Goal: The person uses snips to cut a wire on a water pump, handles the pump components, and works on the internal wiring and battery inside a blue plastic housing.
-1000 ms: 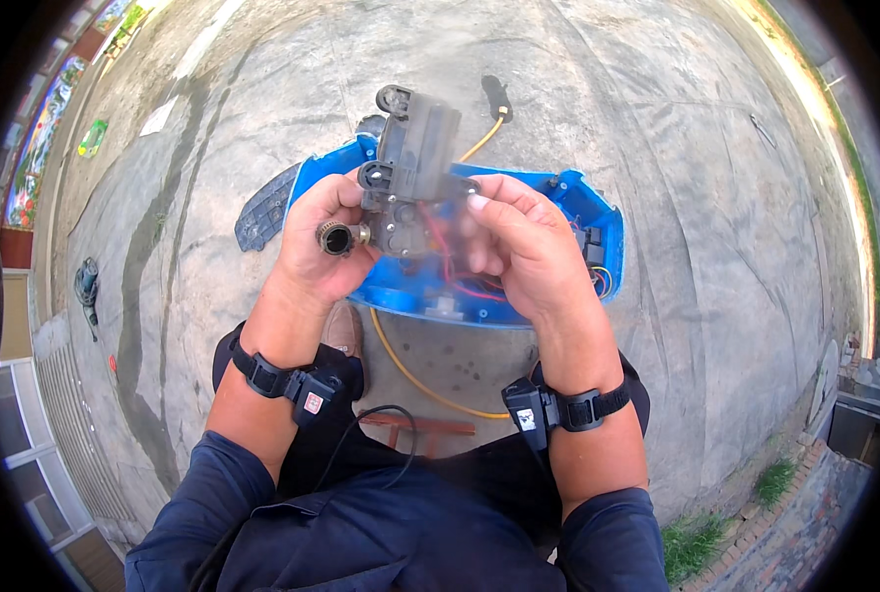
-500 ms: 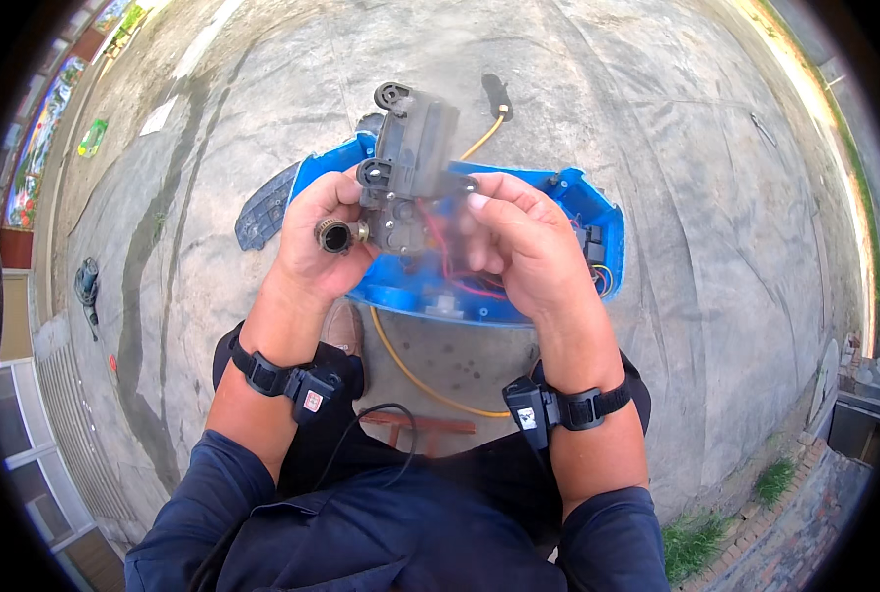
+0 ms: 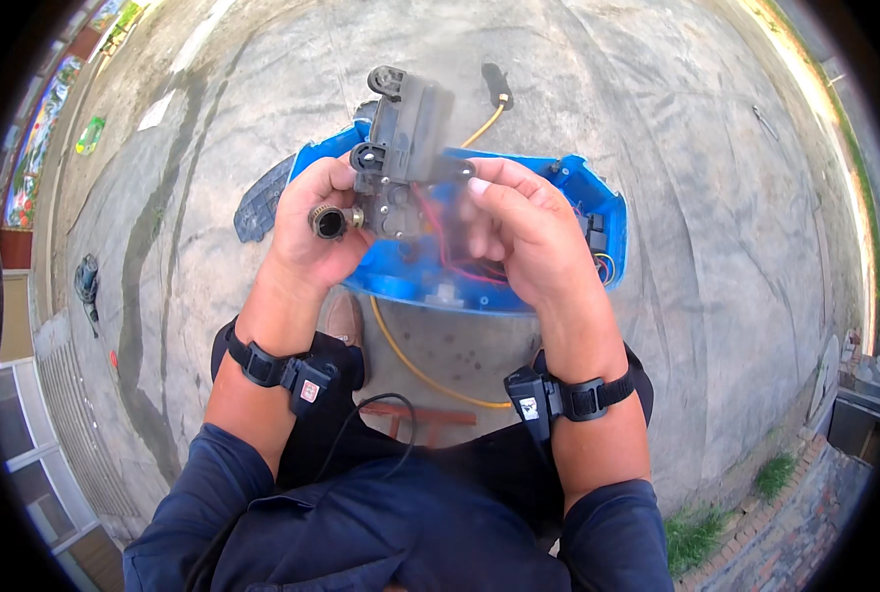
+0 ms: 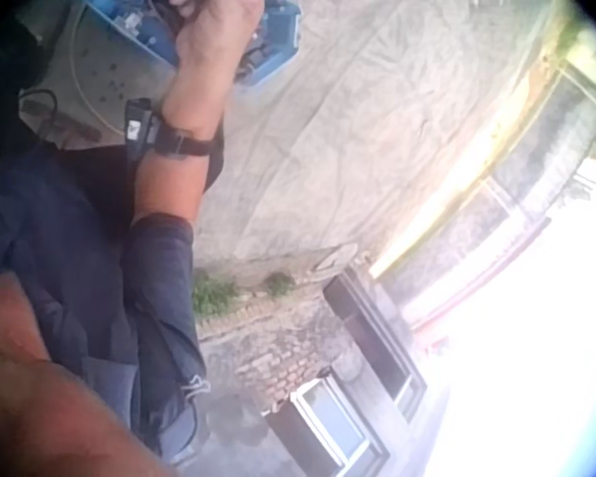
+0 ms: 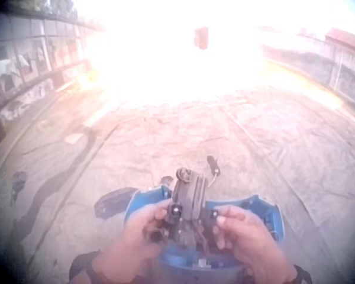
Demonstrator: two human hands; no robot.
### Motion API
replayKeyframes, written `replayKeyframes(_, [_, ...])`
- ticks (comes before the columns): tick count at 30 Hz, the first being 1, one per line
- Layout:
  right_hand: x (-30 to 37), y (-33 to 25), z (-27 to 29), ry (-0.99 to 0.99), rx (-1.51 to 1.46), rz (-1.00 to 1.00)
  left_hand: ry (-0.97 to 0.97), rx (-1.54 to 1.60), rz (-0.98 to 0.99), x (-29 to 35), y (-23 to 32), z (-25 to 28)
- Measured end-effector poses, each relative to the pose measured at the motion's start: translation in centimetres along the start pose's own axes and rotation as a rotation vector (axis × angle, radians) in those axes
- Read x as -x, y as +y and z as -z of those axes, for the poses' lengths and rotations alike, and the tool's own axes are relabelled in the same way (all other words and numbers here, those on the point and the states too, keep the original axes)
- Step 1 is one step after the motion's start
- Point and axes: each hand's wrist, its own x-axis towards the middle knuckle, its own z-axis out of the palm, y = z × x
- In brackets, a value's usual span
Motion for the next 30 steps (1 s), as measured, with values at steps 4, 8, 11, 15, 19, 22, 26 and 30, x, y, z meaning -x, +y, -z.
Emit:
replayKeyframes(4, [-0.14, 0.17, 0.36, -0.037, -0.016, -0.009, 0.021, -0.023, 0.012, -0.15, -0.11, 0.11])
replayKeyframes(8, [-0.08, 0.36, 0.4, -0.019, -0.011, -0.008, 0.021, -0.043, 0.0, -0.11, -0.12, -0.01])
replayKeyframes(11, [-0.08, 0.27, 0.43, -0.028, -0.014, 0.001, 0.031, -0.038, -0.001, -0.2, -0.09, 0.08])
replayKeyframes(15, [-0.02, 0.12, 0.35, -0.043, -0.012, -0.003, -0.006, -0.002, 0.004, -0.26, -0.06, 0.16])
replayKeyframes(19, [0.02, 0.09, 0.21, -0.042, -0.007, 0.001, 0.01, -0.001, 0.004, -0.16, -0.06, -0.06])
replayKeyframes(22, [0.0, 0.11, 0.22, -0.049, -0.014, -0.005, 0.03, -0.004, -0.013, -0.18, -0.13, -0.22])
replayKeyframes(26, [-0.17, 0.36, 0.44, -0.056, -0.02, -0.001, 0.017, -0.027, 0.001, -0.13, -0.06, -0.22])
replayKeyframes(30, [-0.17, 0.44, 0.4, -0.04, -0.024, 0.0, 0.032, -0.056, 0.004, -0.14, -0.05, -0.25])
